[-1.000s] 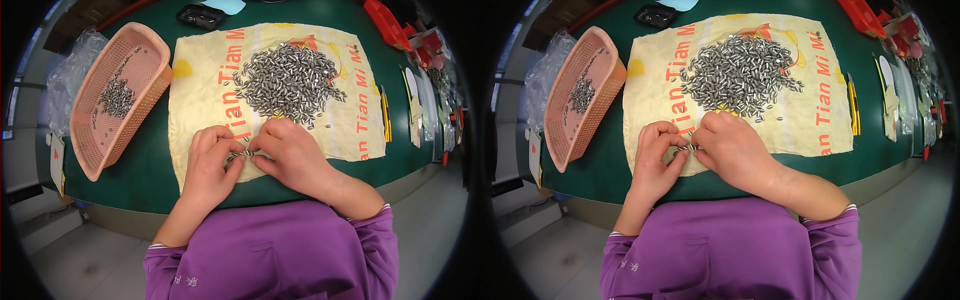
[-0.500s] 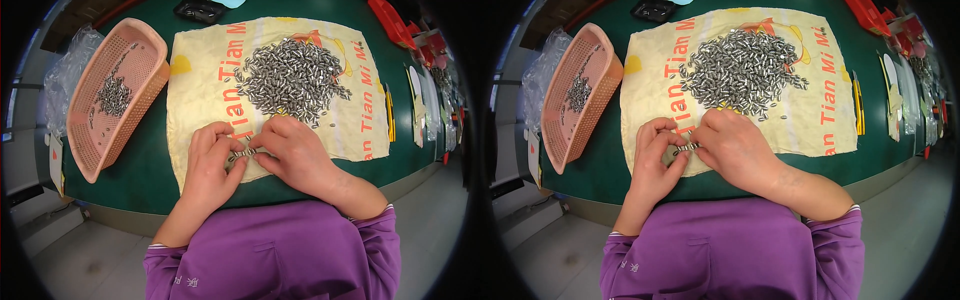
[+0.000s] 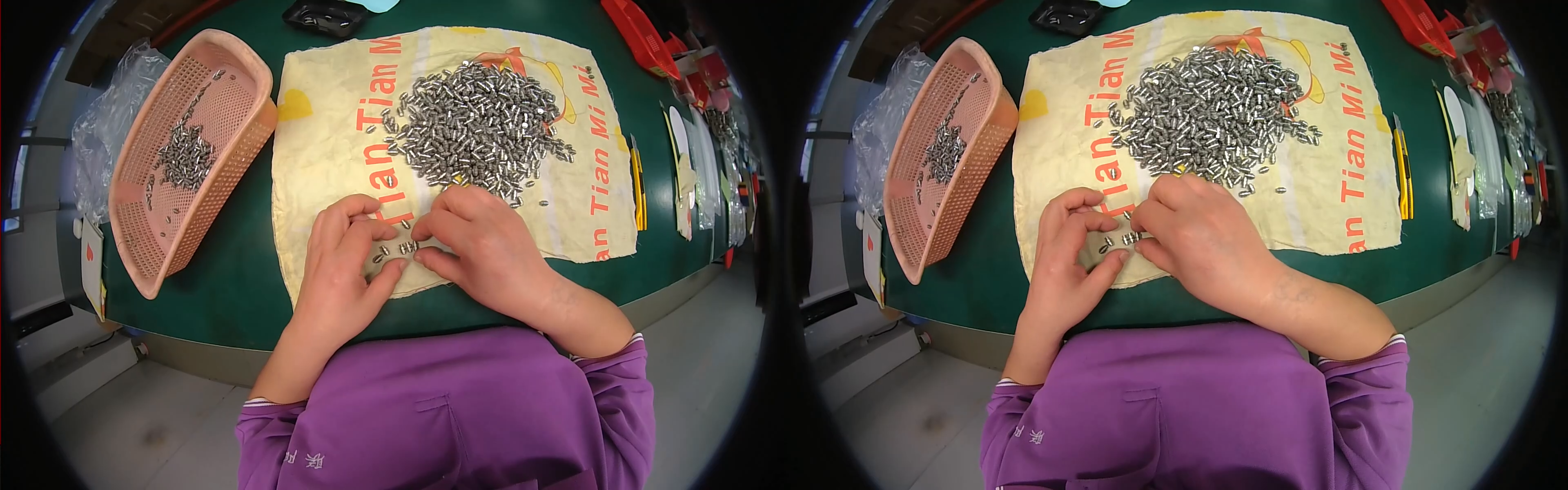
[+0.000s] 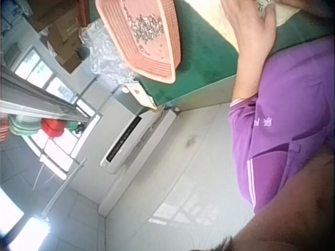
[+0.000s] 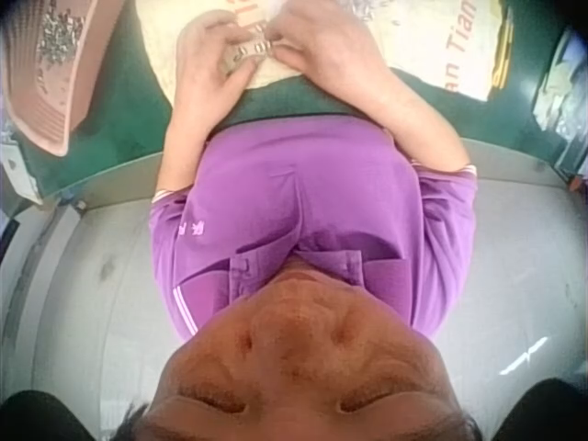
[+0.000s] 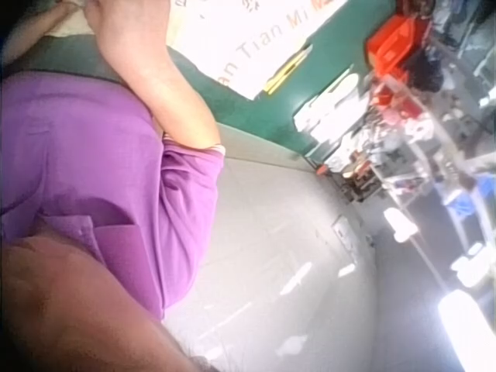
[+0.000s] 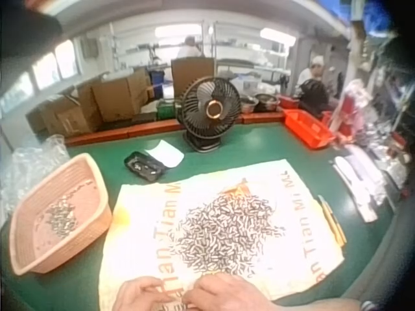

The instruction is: Picking up small metal components from a pile and manually inserting them into a white plastic carrier strip at a workbench.

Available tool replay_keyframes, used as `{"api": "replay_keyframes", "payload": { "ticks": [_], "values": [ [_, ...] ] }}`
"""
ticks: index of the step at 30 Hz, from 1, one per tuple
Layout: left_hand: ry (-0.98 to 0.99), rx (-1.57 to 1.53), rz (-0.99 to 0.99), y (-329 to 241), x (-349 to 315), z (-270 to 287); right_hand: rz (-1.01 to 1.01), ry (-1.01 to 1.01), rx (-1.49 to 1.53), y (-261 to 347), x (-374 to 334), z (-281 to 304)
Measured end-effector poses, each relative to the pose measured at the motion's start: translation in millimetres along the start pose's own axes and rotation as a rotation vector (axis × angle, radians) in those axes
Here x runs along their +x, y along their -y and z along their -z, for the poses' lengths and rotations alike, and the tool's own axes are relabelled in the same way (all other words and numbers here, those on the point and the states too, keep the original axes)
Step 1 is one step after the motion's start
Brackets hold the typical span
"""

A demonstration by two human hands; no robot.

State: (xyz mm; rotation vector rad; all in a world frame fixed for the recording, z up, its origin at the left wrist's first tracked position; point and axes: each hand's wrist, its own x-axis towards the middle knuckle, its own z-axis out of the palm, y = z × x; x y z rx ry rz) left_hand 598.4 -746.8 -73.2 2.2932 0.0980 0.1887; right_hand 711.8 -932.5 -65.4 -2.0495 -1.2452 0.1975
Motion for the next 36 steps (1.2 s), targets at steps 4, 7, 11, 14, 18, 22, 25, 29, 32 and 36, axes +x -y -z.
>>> {"api": "replay_keyframes", "payload": {
  "ticks": [4,7,11,14,18,22,25,29,32,36],
  "values": [
    [-0.024,-0.063,0.024,4.1,-4.1,5.0,-0.030,-0.021,0.010,1.4,1.6,7.2],
    [-0.043,0.057,0.014,2.0,-4.7,9.0,-0.041,-0.048,-0.008,-3.5,3.0,7.3],
    [-0.003,0.096,0.003,0.4,-2.4,8.6,-0.037,-0.044,-0.009,-3.3,2.7,5.9],
    [-0.031,0.075,-0.031,2.9,-1.9,3.7,-0.016,-0.032,-0.018,-2.8,3.1,5.4],
    [-0.046,0.060,-0.074,3.1,-0.7,3.0,0.012,-0.024,0.000,-5.3,1.8,5.9],
    [-0.042,0.044,-0.084,3.0,0.1,1.6,0.031,-0.008,0.054,-5.9,0.2,5.0],
    [-0.041,0.049,-0.081,2.6,-0.5,2.0,0.009,-0.002,0.073,-3.1,1.4,5.0],
    [-0.008,0.053,-0.058,0.9,-0.3,3.8,-0.030,0.005,0.050,-1.5,0.5,6.9],
    [0.015,0.059,-0.038,1.6,-0.6,4.3,-0.017,0.008,0.017,-1.8,-0.4,8.6],
    [0.015,0.068,-0.026,0.6,-0.5,3.8,0.005,-0.007,0.020,-3.2,-1.2,8.3]
  ]
}}
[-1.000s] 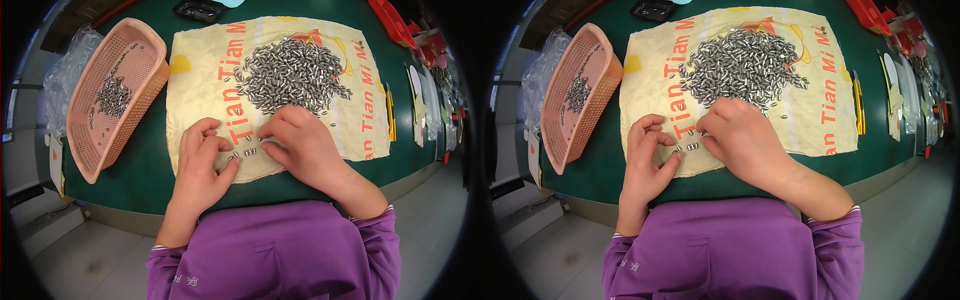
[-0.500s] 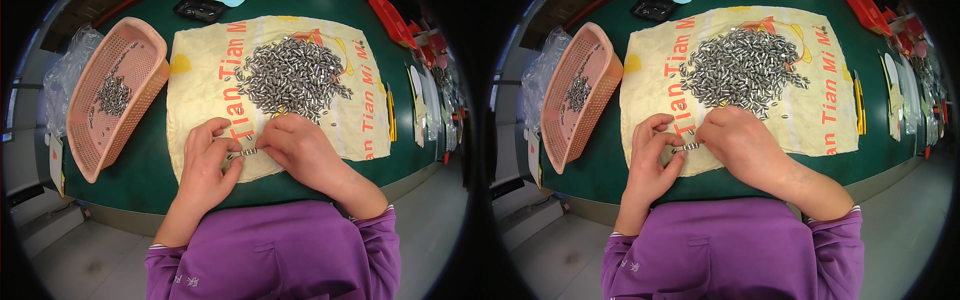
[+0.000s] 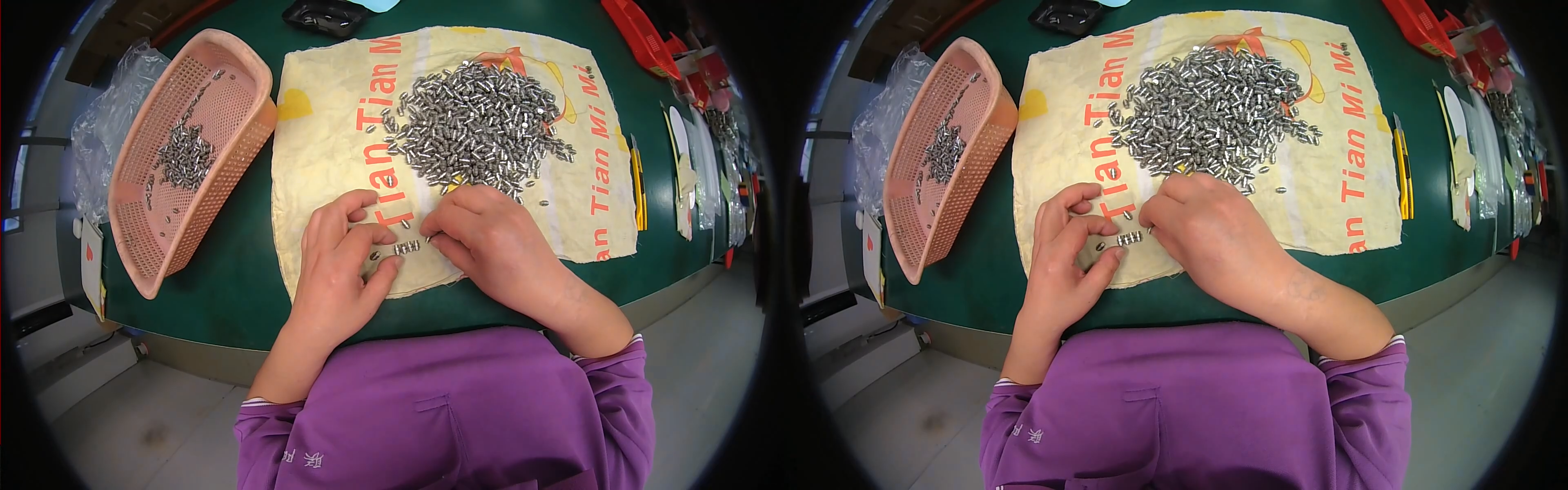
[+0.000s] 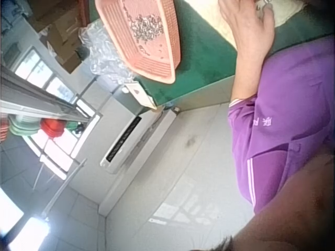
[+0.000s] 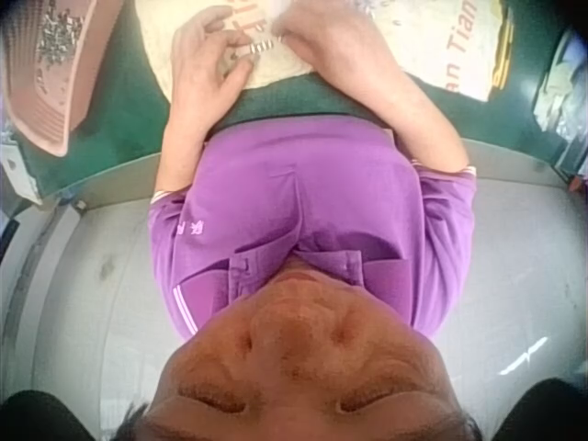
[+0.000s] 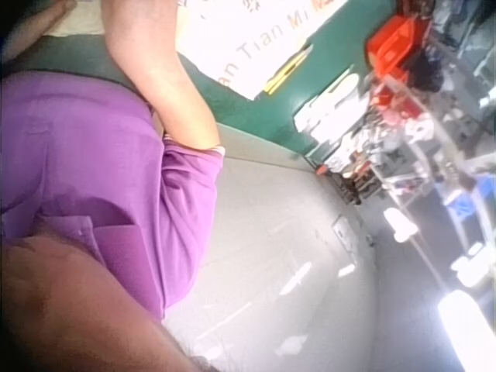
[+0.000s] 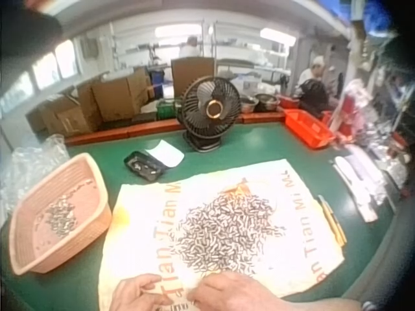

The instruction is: Picking up small metal components from a pile and manually inserting them into a white plastic carrier strip at a workbench.

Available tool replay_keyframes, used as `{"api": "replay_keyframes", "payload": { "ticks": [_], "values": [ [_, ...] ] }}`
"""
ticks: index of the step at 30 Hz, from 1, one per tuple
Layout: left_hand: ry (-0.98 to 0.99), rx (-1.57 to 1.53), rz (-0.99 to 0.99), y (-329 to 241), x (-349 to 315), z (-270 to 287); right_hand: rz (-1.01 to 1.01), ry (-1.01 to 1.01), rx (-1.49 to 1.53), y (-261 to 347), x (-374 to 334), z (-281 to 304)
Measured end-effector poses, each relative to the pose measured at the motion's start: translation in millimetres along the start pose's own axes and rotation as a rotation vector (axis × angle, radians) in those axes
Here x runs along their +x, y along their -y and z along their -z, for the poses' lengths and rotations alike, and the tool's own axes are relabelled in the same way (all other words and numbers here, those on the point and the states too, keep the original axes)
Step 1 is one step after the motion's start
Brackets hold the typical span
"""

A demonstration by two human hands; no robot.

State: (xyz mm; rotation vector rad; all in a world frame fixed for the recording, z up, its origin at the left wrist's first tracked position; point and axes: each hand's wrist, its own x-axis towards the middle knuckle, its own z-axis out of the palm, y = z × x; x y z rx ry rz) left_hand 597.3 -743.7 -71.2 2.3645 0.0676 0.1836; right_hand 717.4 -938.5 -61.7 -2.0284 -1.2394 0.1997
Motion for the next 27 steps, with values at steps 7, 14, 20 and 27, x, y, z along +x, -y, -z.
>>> {"api": "replay_keyframes", "payload": {
  "ticks": [7,14,20,27],
  "values": [
    [-0.004,-0.002,-0.012,1,0,0,-0.010,0.005,-0.045,2,0,2],
    [0.000,-0.026,0.002,2,0,2,-0.041,0.022,-0.076,4,1,1],
    [0.019,0.047,0.044,-5,-7,13,-0.047,0.017,-0.050,3,1,-1],
    [0.011,0.059,0.016,-1,-5,13,-0.002,-0.015,-0.066,3,5,0]
  ]
}}
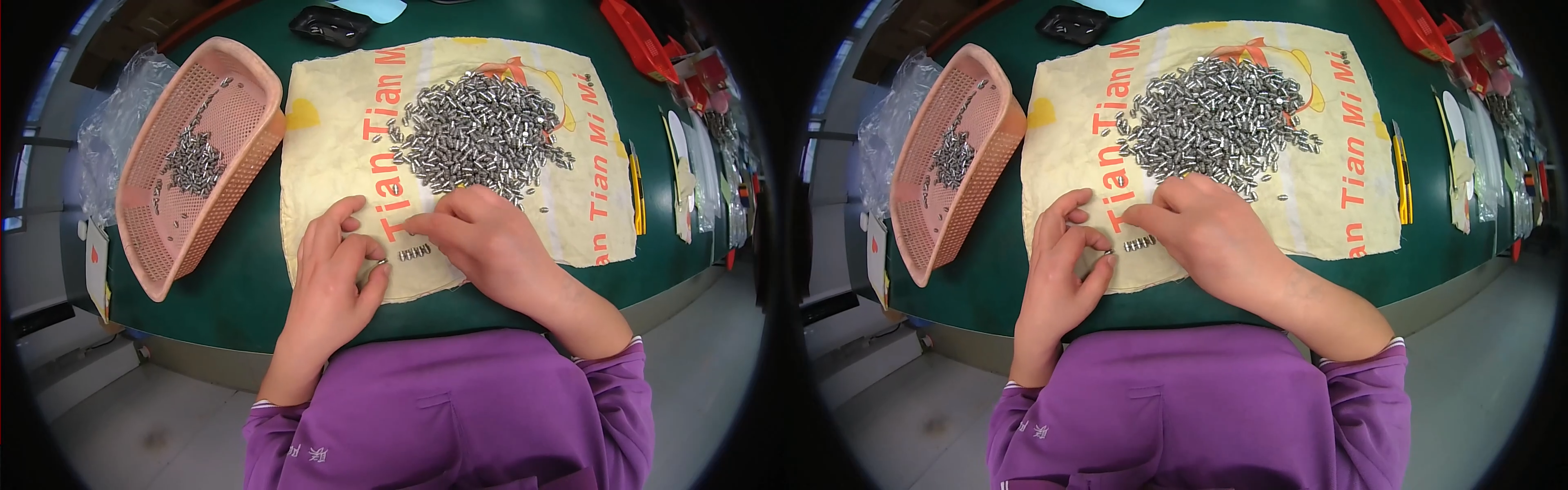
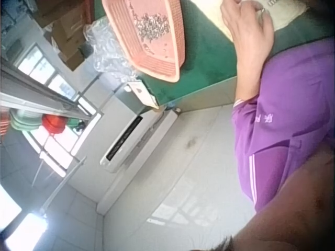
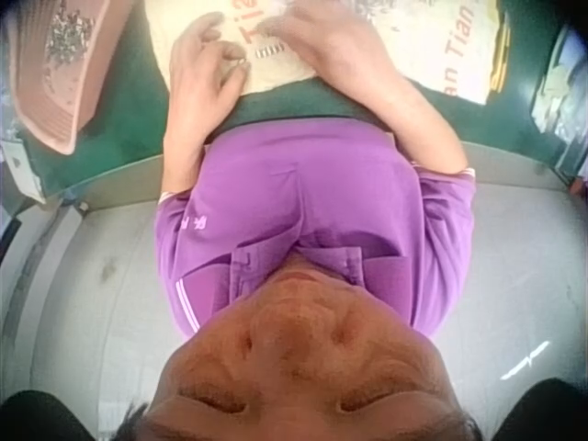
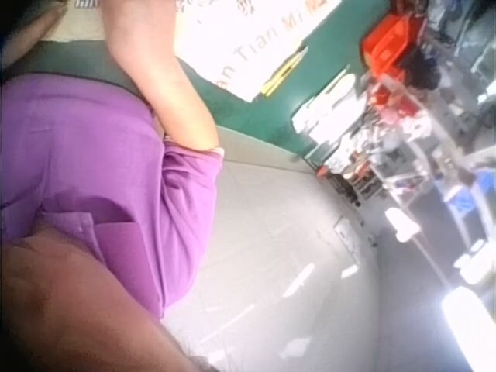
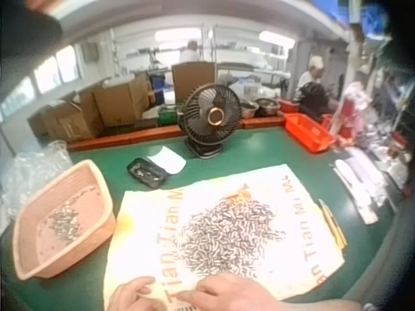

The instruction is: Picking up small metal components from a pile and manually inserting them into a white plastic carrier strip at a workbench.

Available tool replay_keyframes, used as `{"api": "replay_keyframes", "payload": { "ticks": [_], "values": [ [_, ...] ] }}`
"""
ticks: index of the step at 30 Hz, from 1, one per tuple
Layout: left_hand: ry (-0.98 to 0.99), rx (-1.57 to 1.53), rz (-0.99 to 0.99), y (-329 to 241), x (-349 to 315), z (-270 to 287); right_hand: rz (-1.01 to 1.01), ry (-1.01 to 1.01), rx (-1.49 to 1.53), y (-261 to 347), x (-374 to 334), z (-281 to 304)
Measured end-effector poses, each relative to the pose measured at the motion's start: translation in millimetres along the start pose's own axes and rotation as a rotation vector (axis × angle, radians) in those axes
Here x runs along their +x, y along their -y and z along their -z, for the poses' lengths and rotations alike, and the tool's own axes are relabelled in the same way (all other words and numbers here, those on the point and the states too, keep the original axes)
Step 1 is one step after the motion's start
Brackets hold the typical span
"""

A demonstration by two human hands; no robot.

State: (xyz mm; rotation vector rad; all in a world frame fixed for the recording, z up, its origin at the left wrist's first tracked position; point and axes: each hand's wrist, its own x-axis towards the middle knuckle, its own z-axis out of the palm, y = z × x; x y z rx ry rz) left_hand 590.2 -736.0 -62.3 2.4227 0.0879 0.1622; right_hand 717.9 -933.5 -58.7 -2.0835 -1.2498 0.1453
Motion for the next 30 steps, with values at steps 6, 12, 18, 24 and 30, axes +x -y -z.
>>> {"api": "replay_keyframes", "payload": {
  "ticks": [6,12,18,24,30],
  "values": [
    [-0.043,-0.035,-0.019,2.9,1.7,-4.9,0.109,0.081,-0.081,-5.4,1.6,-1.2],
    [-0.029,-0.087,-0.005,4.4,3.7,-5.0,0.056,0.071,0.028,-9.1,-0.8,2.6],
    [-0.020,-0.081,-0.015,5.3,3.4,-5.2,-0.063,0.063,0.072,-2.7,-1.8,4.5],
    [-0.040,-0.059,-0.009,3.9,3.3,-8.3,-0.066,0.081,0.127,-3.7,-3.0,3.3],
    [-0.023,-0.037,0.000,2.8,4.5,-10.0,-0.074,0.104,0.137,-1.6,-3.0,4.8]
  ]
}}
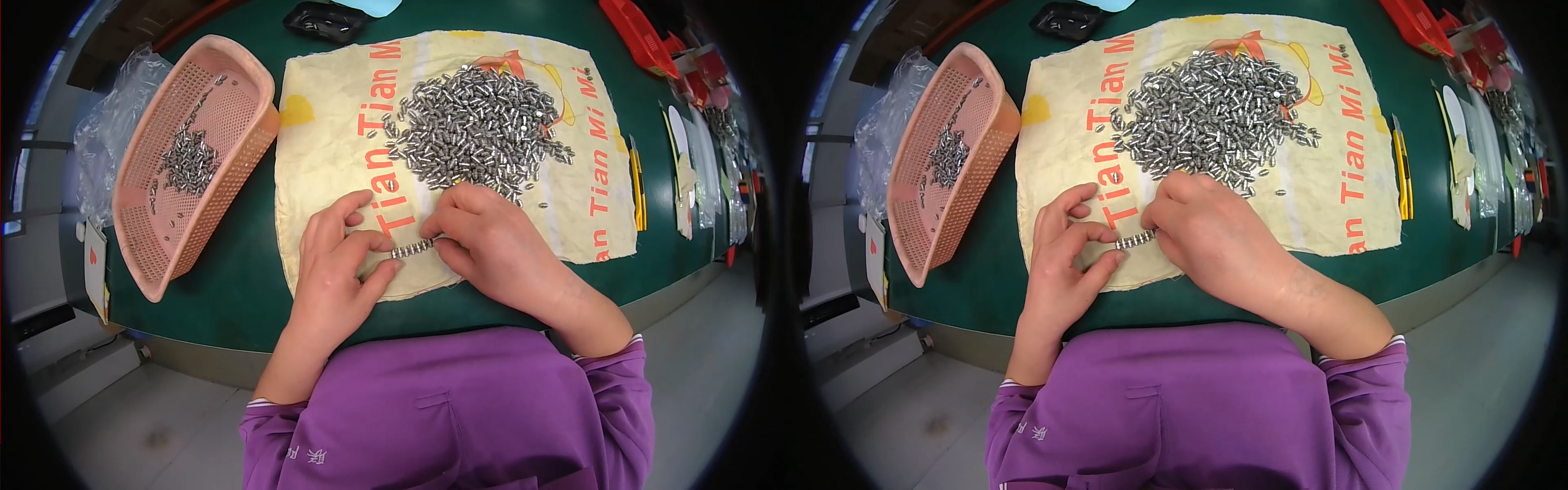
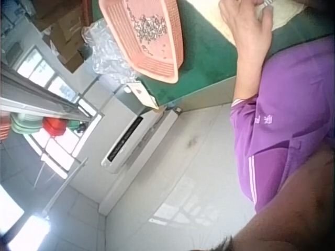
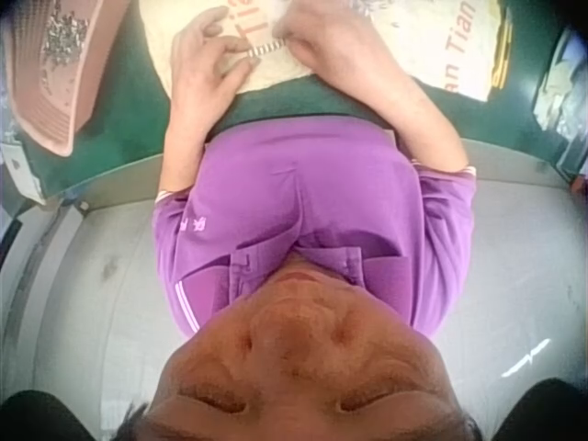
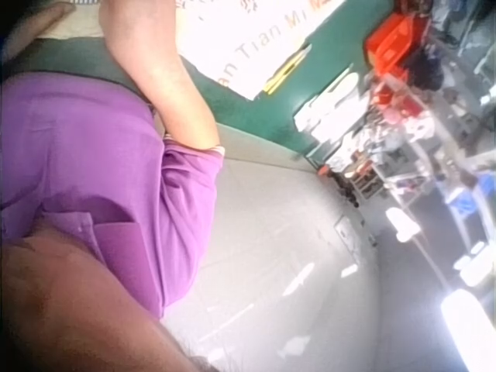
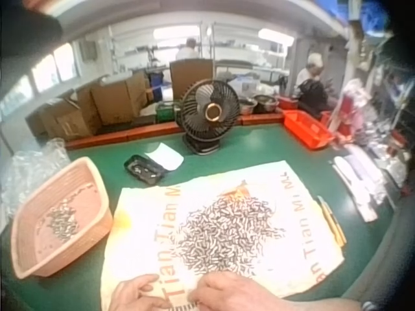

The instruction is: Picking up small metal components from a pile and manually inserting them into a white plastic carrier strip at a workbench.

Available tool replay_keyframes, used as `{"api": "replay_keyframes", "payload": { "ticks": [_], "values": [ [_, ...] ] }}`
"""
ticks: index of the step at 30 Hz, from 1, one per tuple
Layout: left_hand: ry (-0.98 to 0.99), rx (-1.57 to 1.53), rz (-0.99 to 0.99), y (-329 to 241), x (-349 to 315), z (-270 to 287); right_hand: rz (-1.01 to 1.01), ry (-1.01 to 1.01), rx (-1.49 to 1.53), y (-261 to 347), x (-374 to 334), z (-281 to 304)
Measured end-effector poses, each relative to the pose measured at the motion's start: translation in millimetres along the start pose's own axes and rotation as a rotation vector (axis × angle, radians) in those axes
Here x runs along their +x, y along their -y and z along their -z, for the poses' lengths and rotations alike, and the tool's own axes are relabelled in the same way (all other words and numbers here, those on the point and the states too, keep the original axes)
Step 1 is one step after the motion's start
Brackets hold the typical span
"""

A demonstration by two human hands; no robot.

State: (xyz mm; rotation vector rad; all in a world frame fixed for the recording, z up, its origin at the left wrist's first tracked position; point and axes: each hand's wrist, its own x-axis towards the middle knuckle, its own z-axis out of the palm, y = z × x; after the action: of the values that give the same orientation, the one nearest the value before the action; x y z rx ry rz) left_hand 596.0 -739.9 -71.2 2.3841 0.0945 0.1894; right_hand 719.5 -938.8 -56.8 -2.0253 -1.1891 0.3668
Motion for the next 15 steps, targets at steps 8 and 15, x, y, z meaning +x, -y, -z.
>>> {"api": "replay_keyframes", "payload": {
  "ticks": [8,15],
  "values": [
    [0.009,0.007,-0.016,0,0,1,0.024,-0.035,-0.014,3,0,1],
    [0.030,-0.050,0.002,3,-3,5,0.093,0.046,-0.178,22,-14,20]
  ]
}}
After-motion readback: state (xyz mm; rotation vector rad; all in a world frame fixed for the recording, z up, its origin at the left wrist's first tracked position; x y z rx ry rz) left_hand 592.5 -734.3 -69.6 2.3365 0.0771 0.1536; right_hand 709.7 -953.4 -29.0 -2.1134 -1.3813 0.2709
